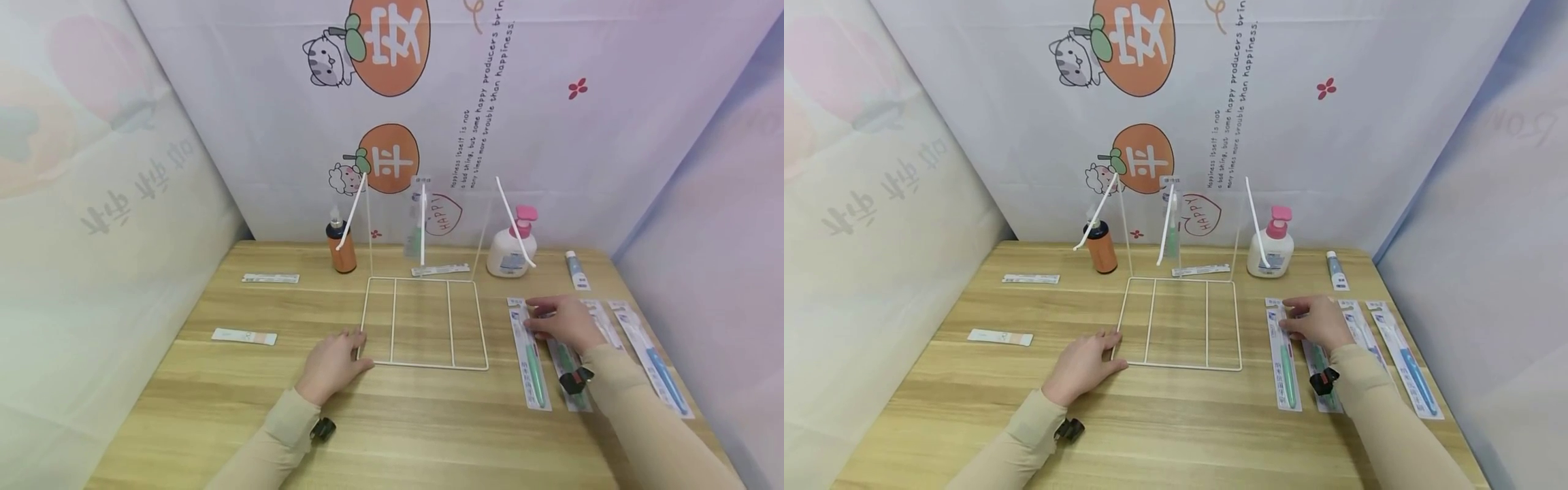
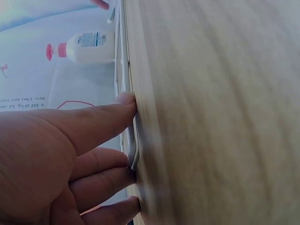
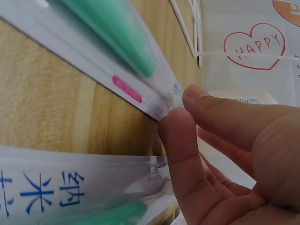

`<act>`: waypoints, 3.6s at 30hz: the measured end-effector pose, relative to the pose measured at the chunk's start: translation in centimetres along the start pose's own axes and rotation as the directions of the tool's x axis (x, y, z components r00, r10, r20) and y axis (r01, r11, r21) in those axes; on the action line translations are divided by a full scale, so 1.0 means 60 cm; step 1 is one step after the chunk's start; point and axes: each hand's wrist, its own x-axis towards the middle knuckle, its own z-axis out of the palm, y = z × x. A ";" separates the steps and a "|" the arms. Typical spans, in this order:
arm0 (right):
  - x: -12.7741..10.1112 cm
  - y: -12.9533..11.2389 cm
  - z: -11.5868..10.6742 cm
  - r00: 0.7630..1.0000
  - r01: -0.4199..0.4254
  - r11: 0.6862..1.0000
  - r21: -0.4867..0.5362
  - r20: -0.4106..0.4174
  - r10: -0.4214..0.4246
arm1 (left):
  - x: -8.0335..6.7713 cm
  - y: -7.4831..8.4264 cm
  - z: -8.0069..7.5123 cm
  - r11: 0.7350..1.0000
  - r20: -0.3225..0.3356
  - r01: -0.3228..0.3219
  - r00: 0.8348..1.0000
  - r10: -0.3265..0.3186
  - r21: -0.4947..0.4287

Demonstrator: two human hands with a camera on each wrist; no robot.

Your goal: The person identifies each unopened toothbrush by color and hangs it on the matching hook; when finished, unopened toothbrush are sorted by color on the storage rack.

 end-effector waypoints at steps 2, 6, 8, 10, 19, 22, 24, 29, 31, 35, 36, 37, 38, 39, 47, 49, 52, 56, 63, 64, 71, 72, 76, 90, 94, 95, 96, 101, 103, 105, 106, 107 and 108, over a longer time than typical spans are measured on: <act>0.000 0.000 0.001 1.000 0.003 1.000 -0.021 -0.002 -0.003 | 0.000 0.000 0.000 1.000 0.002 0.002 1.000 -0.002 -0.003; 0.001 0.001 0.004 1.000 0.020 0.999 -0.041 0.001 -0.020 | 0.001 0.001 0.000 1.000 0.007 0.007 1.000 -0.007 -0.002; 0.002 0.000 0.004 1.000 0.024 0.999 -0.040 0.001 -0.024 | 0.002 0.000 -0.001 1.000 0.006 0.008 1.000 -0.008 -0.001; 0.003 0.000 0.005 0.999 0.033 0.998 -0.048 0.004 -0.032 | 0.003 0.000 0.000 1.000 0.005 0.010 1.000 -0.010 -0.001; 0.005 0.003 0.013 0.998 0.058 0.978 -0.202 0.022 -0.055 | 0.003 -0.001 0.000 1.000 -0.001 0.004 1.000 -0.004 0.008; 0.006 0.004 0.016 0.999 0.053 0.983 -0.177 0.022 -0.050 | 0.002 0.000 -0.001 1.000 0.003 0.009 1.000 -0.009 0.004; 0.006 0.003 0.019 0.999 0.049 0.985 -0.168 0.015 -0.047 | 0.002 0.000 -0.002 1.000 0.006 0.015 1.000 -0.014 -0.001; 0.005 0.001 0.023 0.999 0.048 0.987 -0.154 -0.003 -0.049 | 0.002 0.001 -0.003 1.000 0.009 0.018 1.000 -0.018 -0.005; 0.003 0.001 0.024 0.999 0.051 0.989 -0.139 -0.010 -0.053 | 0.002 0.001 -0.003 1.000 0.010 0.019 1.000 -0.019 -0.005; 0.000 0.002 0.027 0.998 0.057 0.993 -0.107 -0.034 -0.061 | 0.001 0.001 -0.002 1.000 0.005 0.017 1.000 -0.017 -0.005; 0.000 0.002 0.028 0.997 0.061 0.992 -0.107 -0.046 -0.066 | 0.001 0.000 -0.001 1.000 0.003 0.016 1.000 -0.016 -0.006; -0.001 0.002 0.028 0.996 0.064 0.992 -0.107 -0.057 -0.071 | 0.001 0.001 -0.002 1.000 0.000 0.013 1.000 -0.013 -0.006; -0.003 0.000 0.028 0.995 0.065 0.991 -0.113 -0.067 -0.073 | 0.002 0.001 -0.001 1.000 -0.003 0.011 1.000 -0.011 -0.006; -0.004 -0.001 0.028 0.994 0.071 0.990 -0.124 -0.079 -0.081 | 0.002 0.001 -0.001 1.000 -0.006 0.009 1.000 -0.009 -0.006; -0.022 -0.016 0.023 0.966 0.139 0.975 -0.175 -0.192 -0.172 | 0.004 0.001 0.000 1.000 0.002 0.013 1.000 -0.013 -0.010; -0.030 -0.026 0.025 0.950 0.165 0.970 -0.178 -0.235 -0.205 | 0.003 0.002 0.000 1.000 0.003 0.011 1.000 -0.011 -0.011; -0.048 -0.051 0.030 0.920 0.216 0.965 -0.152 -0.300 -0.253 | 0.001 0.002 0.000 1.000 0.001 0.008 1.000 -0.008 -0.010; -0.073 -0.098 0.040 0.830 0.358 0.925 -0.131 -0.408 -0.379 | -0.003 0.003 0.000 1.000 0.001 0.012 1.000 -0.012 -0.015; -0.118 -0.181 0.057 0.621 0.583 0.793 -0.179 -0.531 -0.576 | -0.003 0.004 0.001 1.000 -0.005 0.007 1.000 -0.007 -0.013; -0.126 -0.192 0.059 0.597 0.610 0.773 -0.176 -0.540 -0.594 | -0.003 0.005 0.001 1.000 -0.007 0.004 1.000 -0.004 -0.012; -0.186 -0.270 0.070 0.434 0.773 0.616 -0.154 -0.580 -0.689 | -0.002 0.003 0.002 1.000 -0.023 -0.015 1.000 0.015 -0.006; -0.194 -0.280 0.072 0.410 0.794 0.589 -0.149 -0.583 -0.701 | -0.002 0.002 0.003 1.000 -0.026 -0.016 1.000 0.016 -0.005; -0.216 -0.315 0.081 0.316 0.864 0.483 -0.140 -0.595 -0.739 | -0.001 0.000 0.004 1.000 -0.030 -0.013 0.999 0.013 -0.006; -0.204 -0.375 0.124 0.165 0.923 0.335 -0.188 -0.594 -0.788 | -0.003 0.001 0.002 1.000 -0.032 -0.009 0.999 0.009 0.005; -0.183 -0.373 0.131 0.222 0.907 0.384 -0.175 -0.577 -0.786 | -0.003 0.001 0.003 1.000 -0.040 -0.018 0.999 0.018 0.002; -0.178 -0.371 0.133 0.235 0.902 0.395 -0.171 -0.573 -0.785 | -0.003 0.001 0.003 1.000 -0.041 -0.021 0.999 0.021 0.001; -0.174 -0.370 0.134 0.247 0.898 0.406 -0.170 -0.569 -0.784 | -0.003 0.001 0.003 1.000 -0.041 -0.022 0.999 0.022 -0.001; -0.158 -0.366 0.140 0.287 0.875 0.449 -0.181 -0.551 -0.783 | -0.004 0.000 0.003 1.000 -0.036 -0.024 0.999 0.023 -0.006; -0.150 -0.365 0.142 0.302 0.865 0.465 -0.186 -0.547 -0.781 | -0.004 0.001 0.002 1.000 -0.035 -0.022 0.999 0.022 -0.007; -0.140 -0.364 0.143 0.318 0.857 0.481 -0.183 -0.547 -0.774 | -0.004 0.001 0.002 1.000 -0.034 -0.021 0.999 0.021 -0.007; -0.134 -0.364 0.144 0.324 0.855 0.487 -0.180 -0.549 -0.771 | -0.004 0.001 0.002 1.000 -0.033 -0.020 0.999 0.019 -0.008; -0.126 -0.363 0.144 0.321 0.853 0.488 -0.184 -0.552 -0.769 | -0.004 0.000 0.002 1.000 -0.033 -0.019 0.999 0.019 -0.010; -0.119 -0.363 0.145 0.319 0.852 0.489 -0.185 -0.557 -0.766 | -0.004 0.000 0.003 1.000 -0.033 -0.019 0.999 0.018 -0.011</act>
